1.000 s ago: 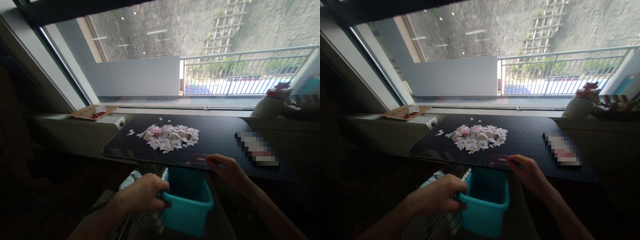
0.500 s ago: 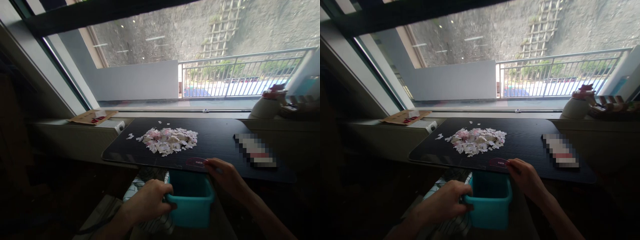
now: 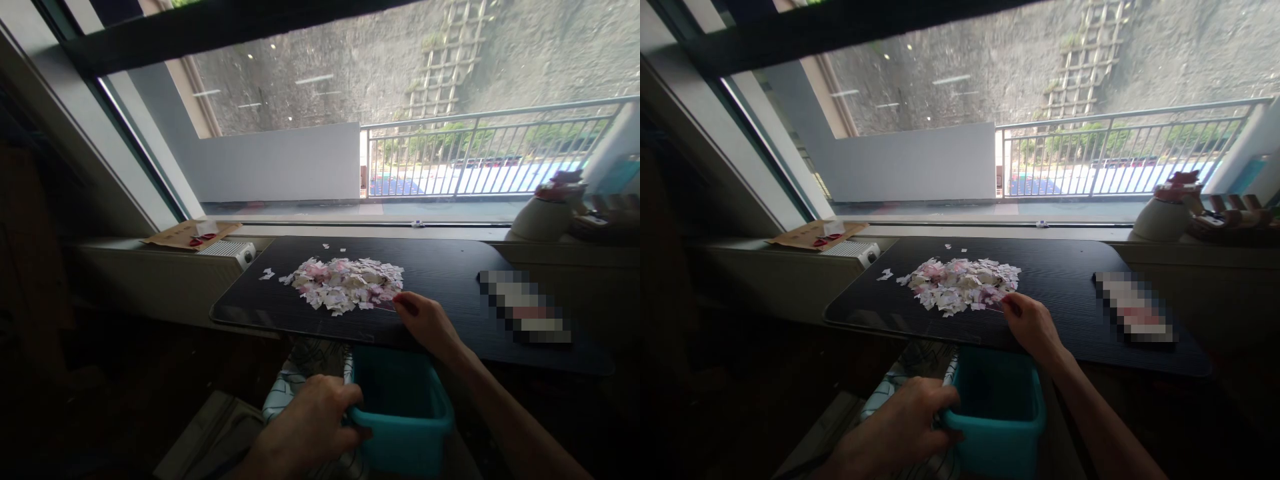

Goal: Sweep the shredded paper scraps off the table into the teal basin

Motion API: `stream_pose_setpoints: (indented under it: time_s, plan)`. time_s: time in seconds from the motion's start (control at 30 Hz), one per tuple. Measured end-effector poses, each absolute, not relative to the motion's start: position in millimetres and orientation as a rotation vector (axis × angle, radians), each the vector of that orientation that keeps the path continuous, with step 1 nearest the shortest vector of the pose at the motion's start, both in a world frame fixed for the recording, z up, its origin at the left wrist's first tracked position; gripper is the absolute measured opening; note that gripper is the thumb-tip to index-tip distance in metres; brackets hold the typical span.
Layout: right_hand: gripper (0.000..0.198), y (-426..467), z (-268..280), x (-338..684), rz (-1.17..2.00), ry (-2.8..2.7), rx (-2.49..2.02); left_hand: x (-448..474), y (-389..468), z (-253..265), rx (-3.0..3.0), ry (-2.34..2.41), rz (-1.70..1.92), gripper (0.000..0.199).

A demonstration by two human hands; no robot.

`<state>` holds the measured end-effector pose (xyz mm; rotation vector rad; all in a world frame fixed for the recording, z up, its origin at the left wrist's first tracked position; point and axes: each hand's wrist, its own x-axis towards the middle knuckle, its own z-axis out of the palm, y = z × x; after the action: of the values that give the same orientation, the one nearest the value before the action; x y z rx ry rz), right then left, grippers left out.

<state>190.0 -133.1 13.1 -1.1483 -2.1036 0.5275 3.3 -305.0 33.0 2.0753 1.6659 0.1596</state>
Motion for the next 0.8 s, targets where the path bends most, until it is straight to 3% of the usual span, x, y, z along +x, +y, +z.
stream_pose_setpoints:
  time_s: [0.8]
  plan:
    - [0.022,-144.3,21.2,196.9,0.551,-2.087,-1.267,32.4,-297.7,22.9,2.218,1.521,0.075,0.023]
